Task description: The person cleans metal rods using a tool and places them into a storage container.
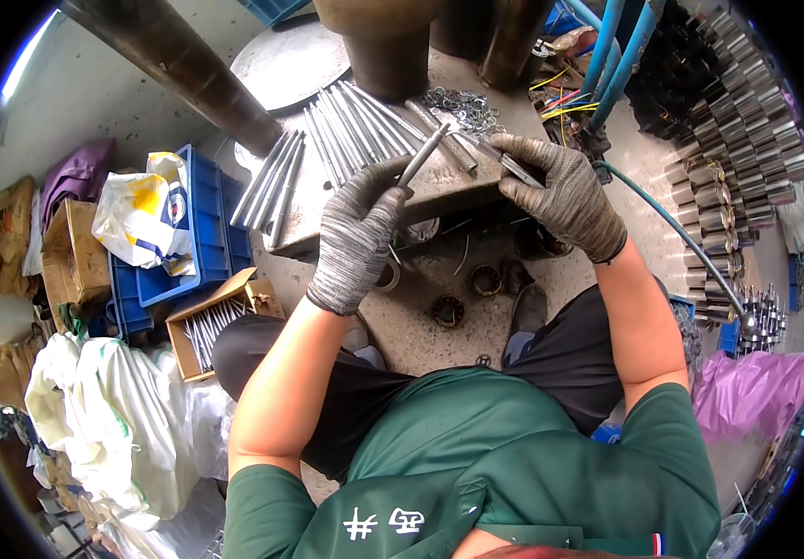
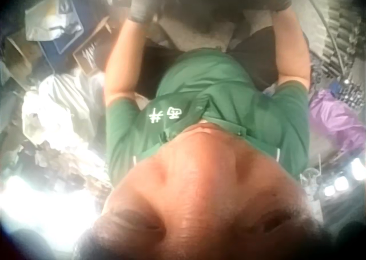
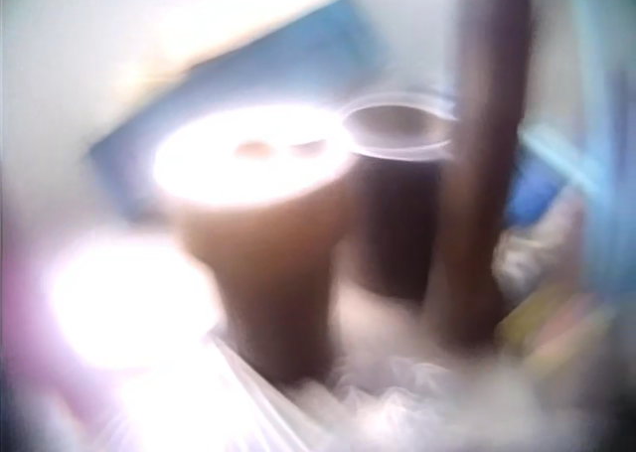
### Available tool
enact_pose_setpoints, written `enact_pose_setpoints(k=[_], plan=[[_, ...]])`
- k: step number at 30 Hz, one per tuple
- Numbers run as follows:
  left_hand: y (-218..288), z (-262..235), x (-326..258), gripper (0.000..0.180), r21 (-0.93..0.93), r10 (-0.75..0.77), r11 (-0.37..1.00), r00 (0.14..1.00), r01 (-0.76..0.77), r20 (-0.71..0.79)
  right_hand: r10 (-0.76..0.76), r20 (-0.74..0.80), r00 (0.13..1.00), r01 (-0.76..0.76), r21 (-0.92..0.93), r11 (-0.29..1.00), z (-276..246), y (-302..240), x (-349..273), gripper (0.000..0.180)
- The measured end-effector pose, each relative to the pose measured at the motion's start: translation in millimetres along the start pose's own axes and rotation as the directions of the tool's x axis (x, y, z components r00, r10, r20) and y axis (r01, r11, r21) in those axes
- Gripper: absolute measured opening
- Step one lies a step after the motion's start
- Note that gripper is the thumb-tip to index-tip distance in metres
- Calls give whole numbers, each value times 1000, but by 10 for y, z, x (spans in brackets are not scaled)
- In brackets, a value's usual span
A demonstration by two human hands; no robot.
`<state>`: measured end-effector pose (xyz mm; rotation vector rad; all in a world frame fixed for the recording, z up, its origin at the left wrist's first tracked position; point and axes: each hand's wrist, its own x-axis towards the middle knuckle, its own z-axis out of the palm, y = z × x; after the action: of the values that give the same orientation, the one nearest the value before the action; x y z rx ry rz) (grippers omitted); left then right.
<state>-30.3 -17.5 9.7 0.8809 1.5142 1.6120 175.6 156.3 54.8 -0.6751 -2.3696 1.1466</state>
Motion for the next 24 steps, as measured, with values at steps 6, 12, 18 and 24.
enact_pose_setpoints(k=[6,12,18,24], plan=[[-1,-104,16,34,449,226,864,973,-227,56,5,176,984,13,-102,995,-144,84,-18,46],[76,-81,-57,32,62,-25,998,983,14,179,-121,295,948,148,-73,986,-57,229,-80,48],[93,-53,-82,33,29,-178,984,954,176,242,-246,326,913,261,-4,965,58,226,-112,50],[80,-61,-49,37,-112,-257,948,922,299,289,-209,356,911,209,40,977,56,197,-117,50]])
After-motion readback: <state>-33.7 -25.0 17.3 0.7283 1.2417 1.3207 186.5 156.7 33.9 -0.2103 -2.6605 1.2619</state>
